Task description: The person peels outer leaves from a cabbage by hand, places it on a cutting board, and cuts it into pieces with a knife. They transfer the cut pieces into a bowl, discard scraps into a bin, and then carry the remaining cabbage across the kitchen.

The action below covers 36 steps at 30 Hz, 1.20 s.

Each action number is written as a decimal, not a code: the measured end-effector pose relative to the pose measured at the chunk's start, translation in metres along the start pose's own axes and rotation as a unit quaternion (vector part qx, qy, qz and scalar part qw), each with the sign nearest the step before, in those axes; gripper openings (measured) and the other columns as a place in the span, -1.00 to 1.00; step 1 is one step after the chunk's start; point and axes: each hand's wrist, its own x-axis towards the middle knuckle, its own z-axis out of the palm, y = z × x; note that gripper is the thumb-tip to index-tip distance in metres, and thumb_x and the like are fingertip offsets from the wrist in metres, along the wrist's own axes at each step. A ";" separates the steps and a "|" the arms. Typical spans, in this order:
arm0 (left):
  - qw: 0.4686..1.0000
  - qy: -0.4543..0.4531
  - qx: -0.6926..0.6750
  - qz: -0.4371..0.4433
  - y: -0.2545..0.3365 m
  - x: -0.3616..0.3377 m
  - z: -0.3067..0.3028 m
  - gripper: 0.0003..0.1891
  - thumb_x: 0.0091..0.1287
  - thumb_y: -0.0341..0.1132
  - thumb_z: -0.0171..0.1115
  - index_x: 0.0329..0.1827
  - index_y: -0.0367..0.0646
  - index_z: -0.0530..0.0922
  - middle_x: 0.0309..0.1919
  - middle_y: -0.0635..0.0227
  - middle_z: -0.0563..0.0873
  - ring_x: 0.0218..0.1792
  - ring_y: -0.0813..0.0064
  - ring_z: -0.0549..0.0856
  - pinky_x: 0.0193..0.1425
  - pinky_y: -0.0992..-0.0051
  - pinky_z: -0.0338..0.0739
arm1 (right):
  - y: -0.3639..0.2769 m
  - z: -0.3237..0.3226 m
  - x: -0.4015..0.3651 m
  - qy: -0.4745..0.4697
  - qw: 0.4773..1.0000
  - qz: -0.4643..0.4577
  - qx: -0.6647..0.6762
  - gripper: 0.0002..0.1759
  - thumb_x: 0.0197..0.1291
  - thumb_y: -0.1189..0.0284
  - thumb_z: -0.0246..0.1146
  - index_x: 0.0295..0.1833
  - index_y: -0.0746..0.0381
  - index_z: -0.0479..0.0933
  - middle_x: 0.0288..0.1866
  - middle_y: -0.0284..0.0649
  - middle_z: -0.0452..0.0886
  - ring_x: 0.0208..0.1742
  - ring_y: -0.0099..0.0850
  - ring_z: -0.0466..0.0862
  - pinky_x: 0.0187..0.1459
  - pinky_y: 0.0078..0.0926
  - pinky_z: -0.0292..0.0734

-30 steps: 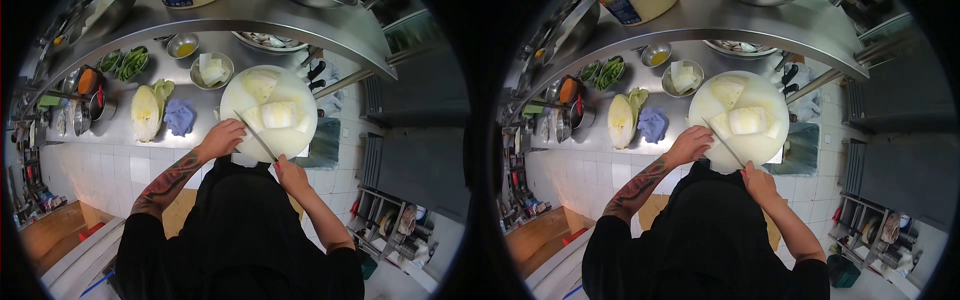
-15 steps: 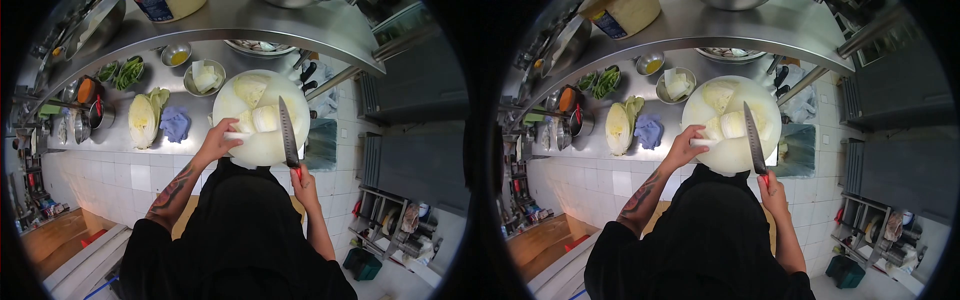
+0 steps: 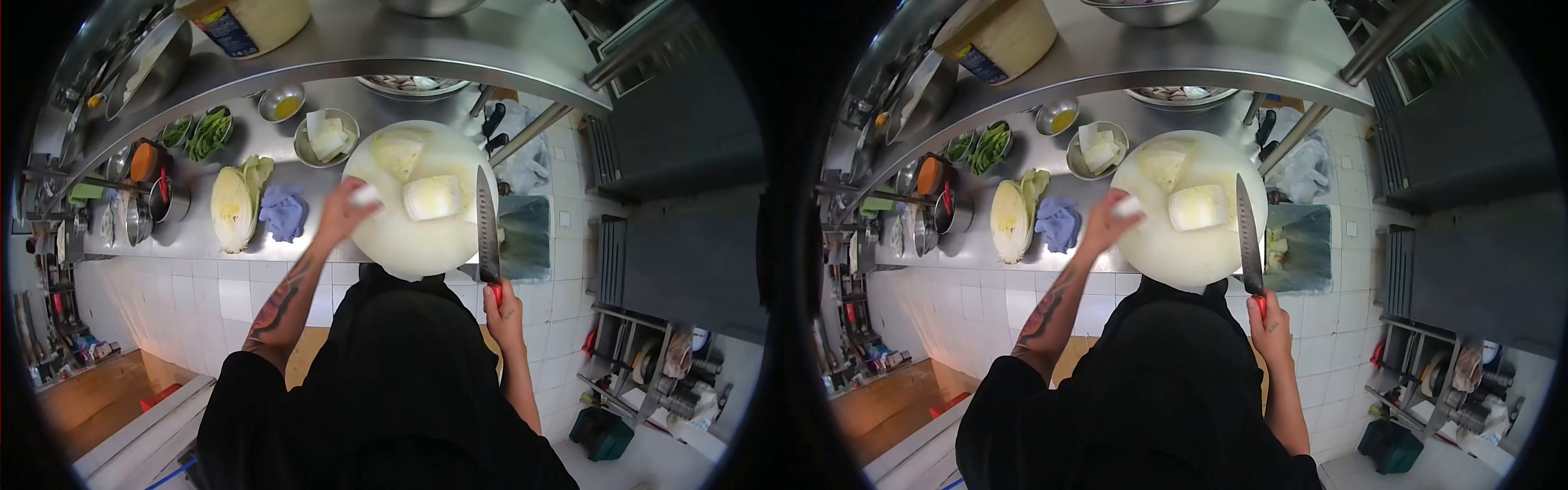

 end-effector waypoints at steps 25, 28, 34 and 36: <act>0.934 -0.134 0.224 0.243 0.099 0.037 0.103 -0.25 0.25 -0.09 0.61 0.51 -0.10 0.59 0.45 0.08 0.58 0.51 -0.02 0.52 0.62 0.00 0.34 | 0.060 0.016 0.002 0.030 0.995 0.090 0.019 -0.57 0.63 0.15 0.28 0.34 0.24 0.56 -0.23 0.29 0.76 -0.12 0.36 0.77 -0.15 0.14 0.63; 0.949 -0.113 0.169 0.242 0.104 0.037 0.100 -0.28 0.25 -0.12 0.62 0.49 -0.08 0.61 0.46 0.09 0.58 0.50 -0.02 0.54 0.62 0.03 0.37 | 0.051 0.012 0.001 0.027 0.995 0.092 0.019 -0.57 0.63 0.14 0.27 0.34 0.23 0.56 -0.22 0.29 0.76 -0.11 0.36 0.77 -0.15 0.15 0.63; 0.972 -0.124 0.002 0.199 0.100 0.053 0.088 -0.35 0.31 -0.32 0.60 0.49 -0.12 0.60 0.43 0.11 0.60 0.53 0.03 0.55 0.62 0.16 0.42 | 0.050 0.010 0.001 0.025 0.994 0.098 0.033 -0.58 0.63 0.14 0.27 0.34 0.22 0.56 -0.22 0.28 0.76 -0.10 0.37 0.77 -0.13 0.16 0.63; 0.970 -0.118 -0.020 0.213 0.096 0.056 0.081 -0.34 0.39 -0.39 0.54 0.57 -0.14 0.55 0.49 0.16 0.59 0.48 0.18 0.61 0.59 0.24 0.46 | 0.050 0.008 0.001 0.025 0.995 0.089 0.031 -0.57 0.63 0.14 0.27 0.34 0.22 0.56 -0.21 0.28 0.77 -0.10 0.37 0.77 -0.13 0.15 0.64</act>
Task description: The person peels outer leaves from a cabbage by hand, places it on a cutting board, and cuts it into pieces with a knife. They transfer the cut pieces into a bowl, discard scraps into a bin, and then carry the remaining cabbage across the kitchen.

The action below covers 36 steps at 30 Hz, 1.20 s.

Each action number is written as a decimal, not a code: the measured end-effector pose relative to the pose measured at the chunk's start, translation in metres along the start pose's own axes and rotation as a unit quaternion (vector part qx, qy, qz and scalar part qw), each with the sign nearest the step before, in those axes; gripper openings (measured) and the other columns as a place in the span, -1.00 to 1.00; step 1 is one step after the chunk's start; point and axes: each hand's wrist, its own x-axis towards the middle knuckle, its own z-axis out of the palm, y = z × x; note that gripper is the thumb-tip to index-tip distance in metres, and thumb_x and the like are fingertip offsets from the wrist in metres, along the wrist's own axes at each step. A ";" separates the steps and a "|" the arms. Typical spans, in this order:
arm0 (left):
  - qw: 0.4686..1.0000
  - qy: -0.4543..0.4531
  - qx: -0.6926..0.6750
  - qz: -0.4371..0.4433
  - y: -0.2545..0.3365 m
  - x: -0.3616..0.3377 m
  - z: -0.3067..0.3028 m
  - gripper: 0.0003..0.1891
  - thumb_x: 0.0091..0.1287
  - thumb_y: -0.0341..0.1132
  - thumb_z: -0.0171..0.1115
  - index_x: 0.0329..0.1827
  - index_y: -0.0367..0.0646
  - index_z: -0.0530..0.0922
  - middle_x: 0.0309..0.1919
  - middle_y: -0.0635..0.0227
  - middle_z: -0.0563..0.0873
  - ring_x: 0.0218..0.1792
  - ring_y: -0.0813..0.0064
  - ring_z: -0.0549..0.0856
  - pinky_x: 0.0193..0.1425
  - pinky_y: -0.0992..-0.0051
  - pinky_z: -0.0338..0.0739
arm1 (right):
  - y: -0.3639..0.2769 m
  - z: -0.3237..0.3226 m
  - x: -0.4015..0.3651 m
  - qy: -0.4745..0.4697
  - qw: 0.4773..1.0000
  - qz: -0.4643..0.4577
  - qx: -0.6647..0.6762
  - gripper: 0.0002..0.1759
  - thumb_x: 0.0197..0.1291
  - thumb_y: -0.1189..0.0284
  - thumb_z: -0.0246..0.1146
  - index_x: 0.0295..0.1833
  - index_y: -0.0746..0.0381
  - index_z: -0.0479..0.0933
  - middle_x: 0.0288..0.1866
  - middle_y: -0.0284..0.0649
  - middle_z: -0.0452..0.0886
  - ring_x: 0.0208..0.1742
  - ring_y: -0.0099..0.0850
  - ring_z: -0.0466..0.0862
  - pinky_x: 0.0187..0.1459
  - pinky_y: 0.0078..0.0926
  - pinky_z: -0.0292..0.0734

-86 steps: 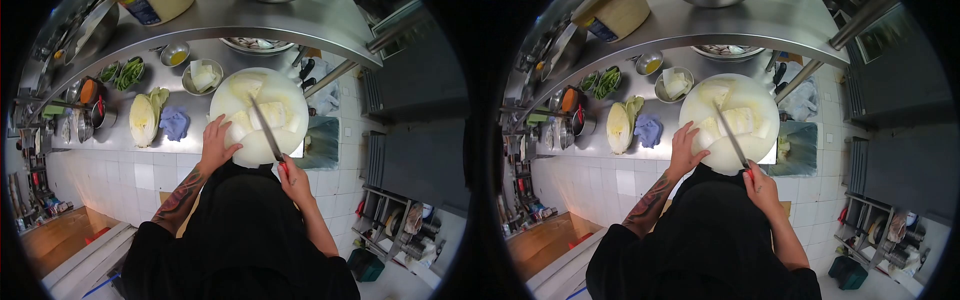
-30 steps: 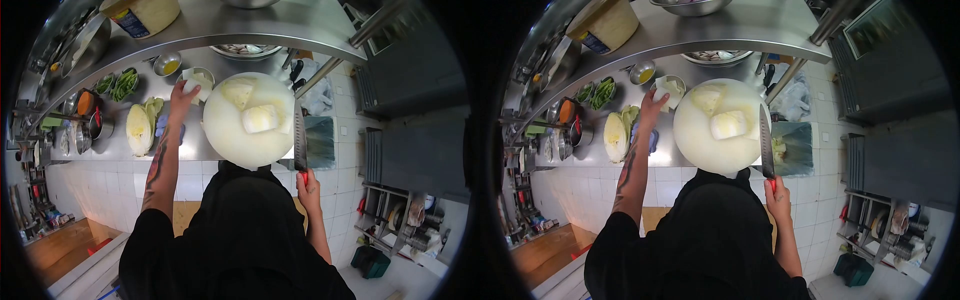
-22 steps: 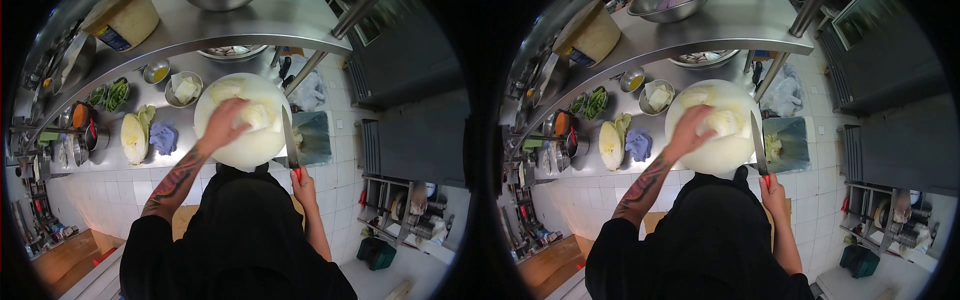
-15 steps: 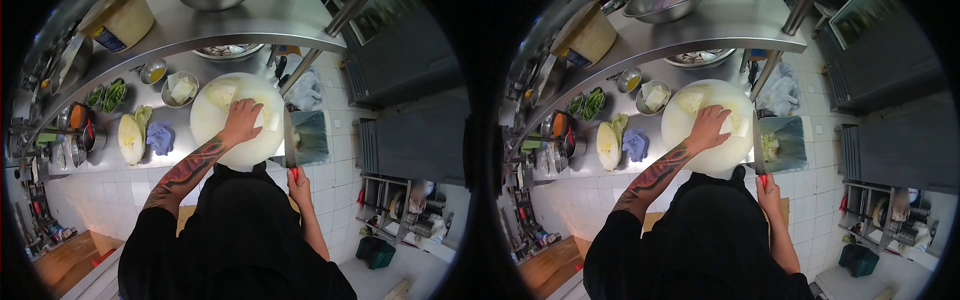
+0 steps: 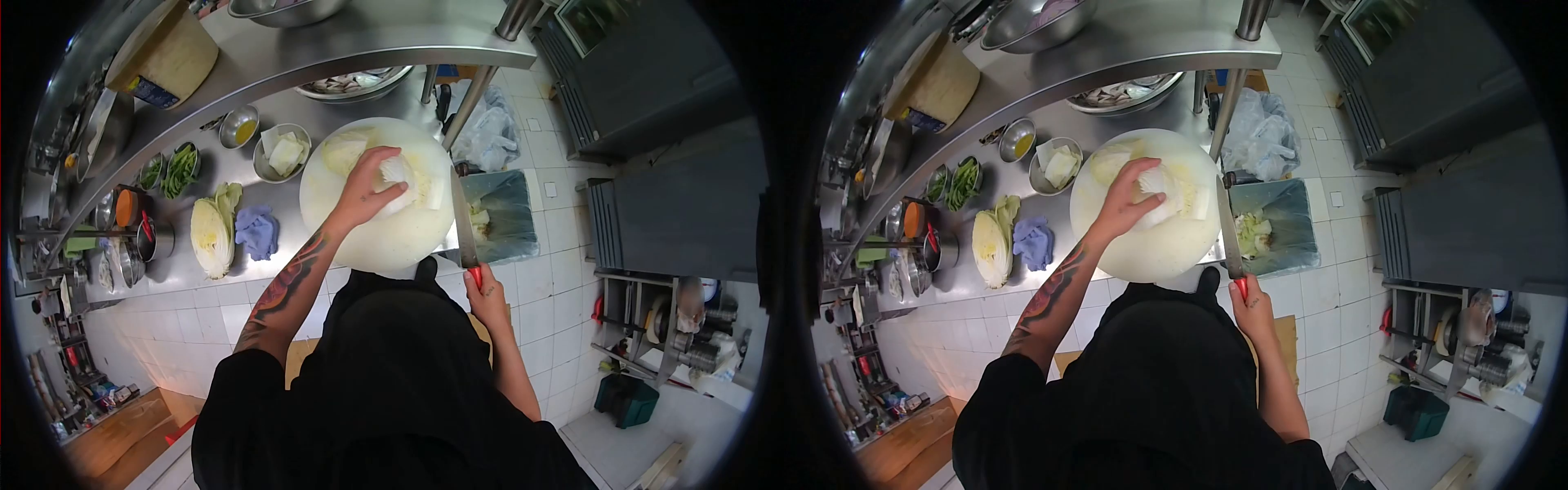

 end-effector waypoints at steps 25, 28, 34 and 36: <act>0.952 0.005 0.250 -0.179 0.004 -0.141 -0.057 0.09 0.23 -0.05 0.67 0.81 -0.07 0.26 0.54 0.06 0.52 0.50 -0.07 0.50 0.60 -0.01 0.36 | -0.108 0.040 0.014 -0.137 0.962 -0.206 -0.118 -0.52 0.61 0.24 0.31 0.50 0.20 0.53 -0.03 0.18 0.83 0.01 0.29 0.80 0.05 0.08 0.69; 0.972 0.063 0.163 -0.158 -0.016 -0.143 -0.070 -0.10 0.31 -0.10 0.64 0.72 -0.03 0.43 0.45 0.10 0.64 0.44 0.06 0.60 0.44 0.09 0.49 | -0.110 0.043 0.012 -0.142 0.963 -0.184 -0.137 -0.52 0.62 0.26 0.30 0.50 0.22 0.53 -0.01 0.20 0.83 0.03 0.29 0.80 0.06 0.04 0.69; 0.951 0.176 -0.112 -0.228 -0.019 -0.139 -0.077 -0.33 0.42 -0.21 0.57 0.59 -0.10 0.59 0.35 0.19 0.73 0.37 0.32 0.65 0.33 0.26 0.55 | -0.093 0.051 0.004 -0.121 0.974 -0.155 -0.113 -0.52 0.60 0.23 0.30 0.50 0.15 0.53 -0.08 0.20 0.82 -0.02 0.29 0.80 0.02 0.10 0.68; 0.964 0.187 -0.046 -0.183 -0.011 -0.134 -0.076 -0.32 0.43 -0.24 0.55 0.61 -0.10 0.57 0.37 0.24 0.71 0.36 0.37 0.64 0.32 0.30 0.55 | -0.087 0.047 -0.001 -0.108 0.977 -0.152 -0.102 -0.50 0.60 0.19 0.30 0.52 0.08 0.52 -0.13 0.18 0.83 -0.06 0.30 0.80 -0.01 0.15 0.68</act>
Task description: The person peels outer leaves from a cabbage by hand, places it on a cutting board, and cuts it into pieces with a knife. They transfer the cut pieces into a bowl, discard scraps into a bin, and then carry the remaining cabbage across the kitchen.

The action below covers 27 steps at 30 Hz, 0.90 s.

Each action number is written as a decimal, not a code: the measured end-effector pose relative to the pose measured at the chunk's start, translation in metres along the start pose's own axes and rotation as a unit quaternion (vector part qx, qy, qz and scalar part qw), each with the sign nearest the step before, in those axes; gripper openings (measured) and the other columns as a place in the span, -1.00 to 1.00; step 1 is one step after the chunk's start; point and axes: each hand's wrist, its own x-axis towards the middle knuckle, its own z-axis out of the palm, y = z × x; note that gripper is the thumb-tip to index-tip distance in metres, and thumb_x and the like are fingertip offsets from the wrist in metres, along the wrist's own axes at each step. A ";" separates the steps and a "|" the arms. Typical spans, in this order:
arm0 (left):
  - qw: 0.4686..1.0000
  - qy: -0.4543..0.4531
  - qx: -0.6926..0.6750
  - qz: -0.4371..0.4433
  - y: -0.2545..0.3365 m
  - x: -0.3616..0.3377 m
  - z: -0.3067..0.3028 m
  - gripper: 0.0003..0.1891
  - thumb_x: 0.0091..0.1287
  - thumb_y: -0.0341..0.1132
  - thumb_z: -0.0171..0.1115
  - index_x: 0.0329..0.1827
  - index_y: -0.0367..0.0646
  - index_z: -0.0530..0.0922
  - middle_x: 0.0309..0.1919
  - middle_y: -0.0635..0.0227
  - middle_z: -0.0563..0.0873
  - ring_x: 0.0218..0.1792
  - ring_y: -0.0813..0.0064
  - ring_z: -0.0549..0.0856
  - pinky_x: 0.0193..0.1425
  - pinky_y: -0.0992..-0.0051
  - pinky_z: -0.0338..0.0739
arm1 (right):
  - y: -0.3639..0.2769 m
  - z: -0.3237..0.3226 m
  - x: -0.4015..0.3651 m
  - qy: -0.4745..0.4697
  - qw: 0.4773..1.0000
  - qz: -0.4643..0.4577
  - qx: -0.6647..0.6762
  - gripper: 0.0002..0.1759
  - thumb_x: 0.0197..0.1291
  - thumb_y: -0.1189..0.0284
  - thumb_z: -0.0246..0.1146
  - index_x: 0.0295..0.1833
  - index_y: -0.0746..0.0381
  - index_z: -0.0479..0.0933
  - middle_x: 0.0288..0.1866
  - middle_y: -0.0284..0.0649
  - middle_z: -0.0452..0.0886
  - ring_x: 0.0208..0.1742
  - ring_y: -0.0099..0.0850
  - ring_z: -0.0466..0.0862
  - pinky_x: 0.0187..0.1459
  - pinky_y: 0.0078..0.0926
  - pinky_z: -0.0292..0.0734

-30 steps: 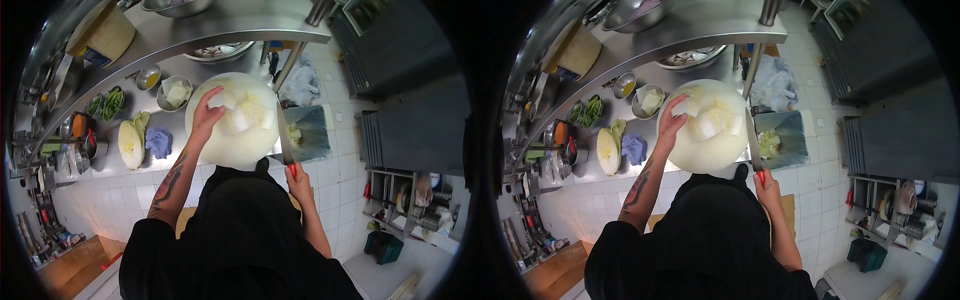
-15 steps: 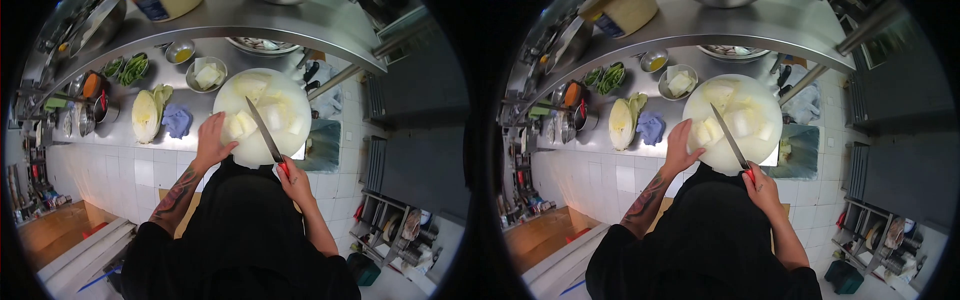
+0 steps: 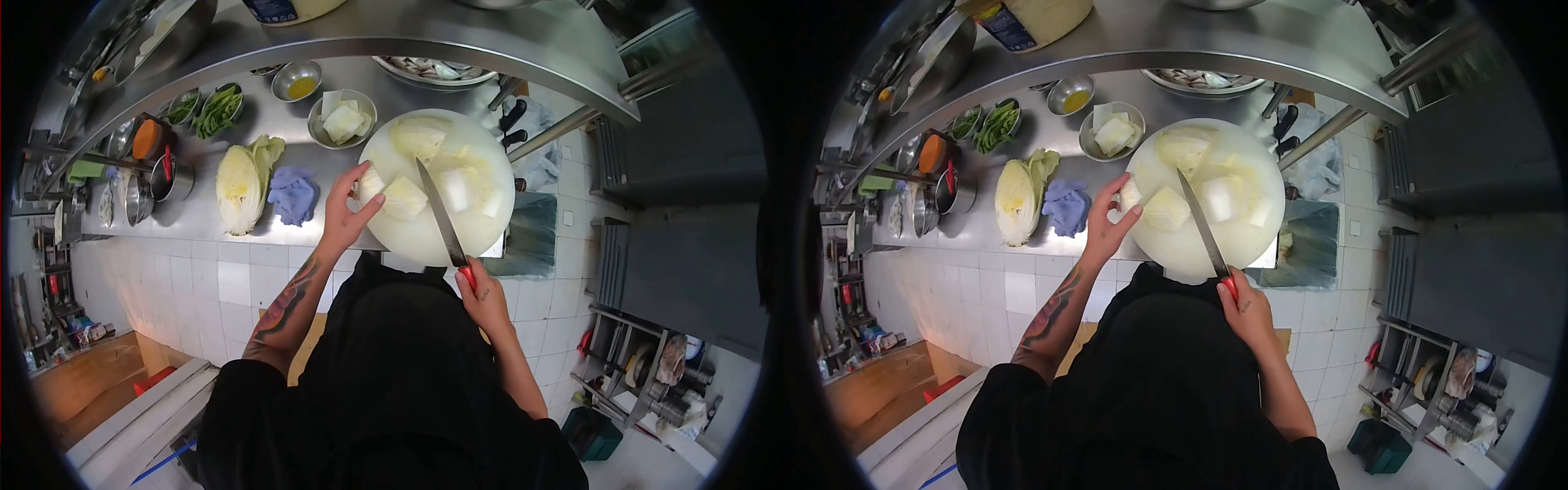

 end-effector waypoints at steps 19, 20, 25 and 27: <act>0.976 -0.104 -0.154 -0.113 0.013 -0.055 0.005 -0.43 0.49 -0.23 0.07 0.58 -0.08 0.48 0.05 0.41 0.63 -0.24 0.73 0.35 -0.12 0.63 0.31 | -0.021 -0.013 0.041 0.012 0.970 -0.169 -0.175 -0.70 0.63 0.23 0.26 0.20 0.22 0.50 -0.19 0.05 0.83 -0.26 0.17 0.81 -0.26 0.14 0.68; 0.972 -0.096 -0.169 -0.131 0.013 -0.056 0.005 -0.44 0.51 -0.23 0.07 0.58 -0.09 0.48 0.04 0.40 0.65 -0.23 0.73 0.38 -0.10 0.63 0.34 | -0.020 -0.011 0.046 0.013 0.968 -0.179 -0.174 -0.70 0.64 0.21 0.25 0.18 0.22 0.49 -0.21 0.06 0.83 -0.27 0.18 0.81 -0.26 0.14 0.68; 0.976 -0.063 -0.152 -0.144 -0.003 -0.066 0.016 -0.48 0.62 -0.18 0.08 0.58 -0.11 0.49 0.07 0.33 0.71 -0.19 0.70 0.49 -0.05 0.61 0.42 | -0.006 -0.016 0.076 -0.112 0.953 -0.083 -0.268 -0.65 0.64 0.12 0.24 0.08 0.22 0.47 -0.32 0.10 0.78 -0.28 0.20 0.80 -0.25 0.14 0.68; 0.996 -0.055 -0.050 -0.052 -0.007 -0.064 0.022 -0.49 0.69 -0.08 0.10 0.59 -0.12 0.49 0.13 0.29 0.73 -0.09 0.65 0.61 -0.09 0.60 0.50 | -0.002 -0.026 0.076 -0.115 0.959 -0.090 -0.243 -0.63 0.64 0.09 0.24 0.05 0.22 0.47 -0.35 0.12 0.77 -0.27 0.21 0.79 -0.23 0.15 0.67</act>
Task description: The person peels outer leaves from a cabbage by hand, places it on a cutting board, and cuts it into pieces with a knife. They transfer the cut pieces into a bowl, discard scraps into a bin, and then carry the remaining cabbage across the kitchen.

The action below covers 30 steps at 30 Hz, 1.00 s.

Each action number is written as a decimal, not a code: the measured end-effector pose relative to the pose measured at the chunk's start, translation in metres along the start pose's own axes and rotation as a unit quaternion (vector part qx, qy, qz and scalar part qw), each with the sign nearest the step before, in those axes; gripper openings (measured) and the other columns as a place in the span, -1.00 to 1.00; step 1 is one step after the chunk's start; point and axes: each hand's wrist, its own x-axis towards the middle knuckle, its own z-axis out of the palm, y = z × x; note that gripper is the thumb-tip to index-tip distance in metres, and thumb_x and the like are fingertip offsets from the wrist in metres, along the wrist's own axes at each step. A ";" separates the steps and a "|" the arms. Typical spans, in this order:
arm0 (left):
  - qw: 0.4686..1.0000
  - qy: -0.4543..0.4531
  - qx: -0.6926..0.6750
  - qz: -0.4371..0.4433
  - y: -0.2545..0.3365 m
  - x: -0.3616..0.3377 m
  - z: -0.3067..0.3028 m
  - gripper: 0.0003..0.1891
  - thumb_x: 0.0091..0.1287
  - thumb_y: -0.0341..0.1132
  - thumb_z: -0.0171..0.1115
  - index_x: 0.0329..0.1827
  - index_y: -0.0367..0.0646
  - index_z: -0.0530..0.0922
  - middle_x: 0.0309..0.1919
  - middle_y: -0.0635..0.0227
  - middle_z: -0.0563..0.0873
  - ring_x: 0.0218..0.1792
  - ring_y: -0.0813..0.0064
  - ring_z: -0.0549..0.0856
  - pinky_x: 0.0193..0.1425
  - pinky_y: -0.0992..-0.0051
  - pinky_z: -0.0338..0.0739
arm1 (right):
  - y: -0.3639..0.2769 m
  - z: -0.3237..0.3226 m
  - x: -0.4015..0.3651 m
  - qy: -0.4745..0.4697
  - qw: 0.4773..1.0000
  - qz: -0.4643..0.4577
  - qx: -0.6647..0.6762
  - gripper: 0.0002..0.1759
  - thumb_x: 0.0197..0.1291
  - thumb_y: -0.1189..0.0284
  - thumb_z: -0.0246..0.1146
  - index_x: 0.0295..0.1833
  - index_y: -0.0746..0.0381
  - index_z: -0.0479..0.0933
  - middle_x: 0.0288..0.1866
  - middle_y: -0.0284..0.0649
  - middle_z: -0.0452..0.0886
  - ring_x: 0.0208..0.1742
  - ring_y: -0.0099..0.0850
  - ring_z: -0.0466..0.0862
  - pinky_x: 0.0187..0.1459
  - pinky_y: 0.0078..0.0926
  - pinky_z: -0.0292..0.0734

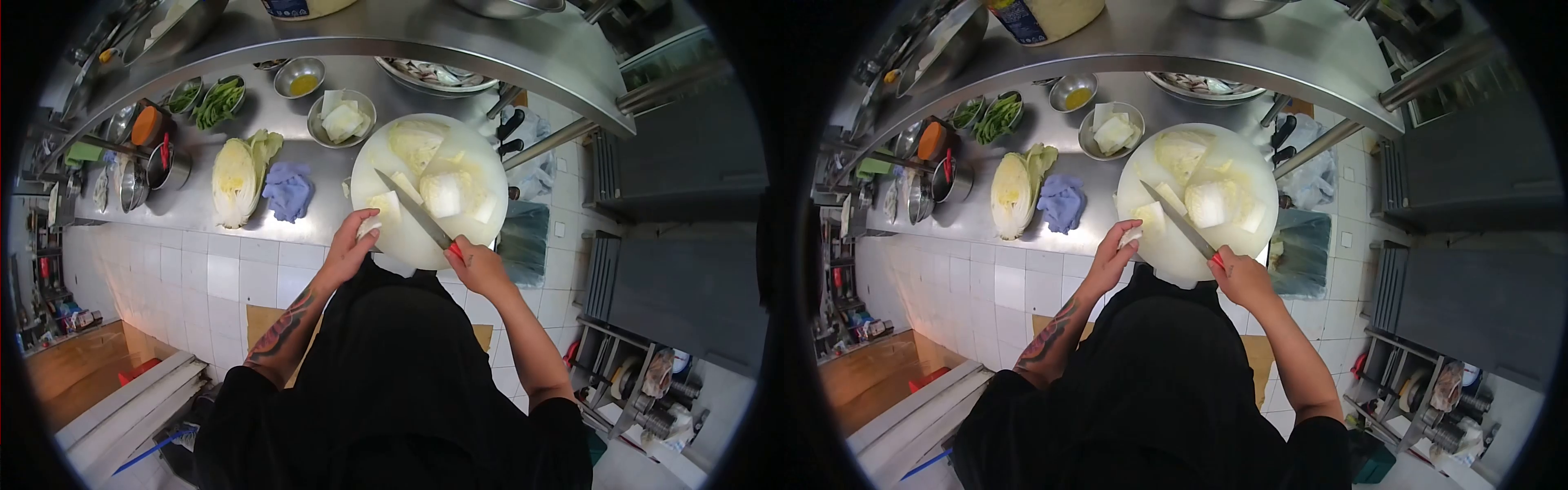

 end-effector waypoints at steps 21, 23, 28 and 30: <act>0.930 0.062 0.327 0.153 0.000 0.022 0.020 -0.02 0.33 -0.07 0.61 0.73 -0.29 0.32 0.66 -0.13 0.39 0.66 -0.23 0.35 0.74 -0.12 0.20 | -0.020 0.033 -0.039 0.114 0.980 0.014 0.163 -0.67 0.61 0.22 0.27 0.22 0.24 0.53 -0.24 0.15 0.80 -0.20 0.26 0.78 -0.15 0.19 0.64; 0.942 0.081 0.296 0.138 -0.004 0.010 0.011 -0.04 0.34 -0.09 0.59 0.72 -0.31 0.31 0.63 -0.12 0.42 0.63 -0.22 0.37 0.72 -0.11 0.23 | -0.025 0.032 -0.046 0.123 0.978 0.015 0.167 -0.67 0.60 0.26 0.28 0.26 0.24 0.55 -0.21 0.19 0.79 -0.19 0.27 0.79 -0.13 0.18 0.65; 0.952 0.126 0.230 0.159 -0.022 0.004 0.006 -0.44 0.33 -0.22 0.55 0.34 -0.20 0.58 0.30 0.06 0.65 0.43 -0.12 0.55 0.56 -0.05 0.37 | -0.035 0.019 -0.049 0.110 0.984 -0.028 0.136 -0.67 0.59 0.29 0.29 0.29 0.24 0.57 -0.21 0.21 0.80 -0.18 0.27 0.79 -0.12 0.17 0.66; 0.944 0.101 0.261 0.173 -0.023 0.006 0.005 -0.52 0.32 -0.27 0.55 0.25 -0.17 0.62 0.27 0.09 0.66 0.41 -0.10 0.57 0.53 -0.02 0.39 | -0.041 0.007 -0.047 0.043 0.994 -0.026 0.096 -0.66 0.59 0.29 0.29 0.29 0.25 0.56 -0.24 0.19 0.80 -0.19 0.26 0.79 -0.12 0.18 0.65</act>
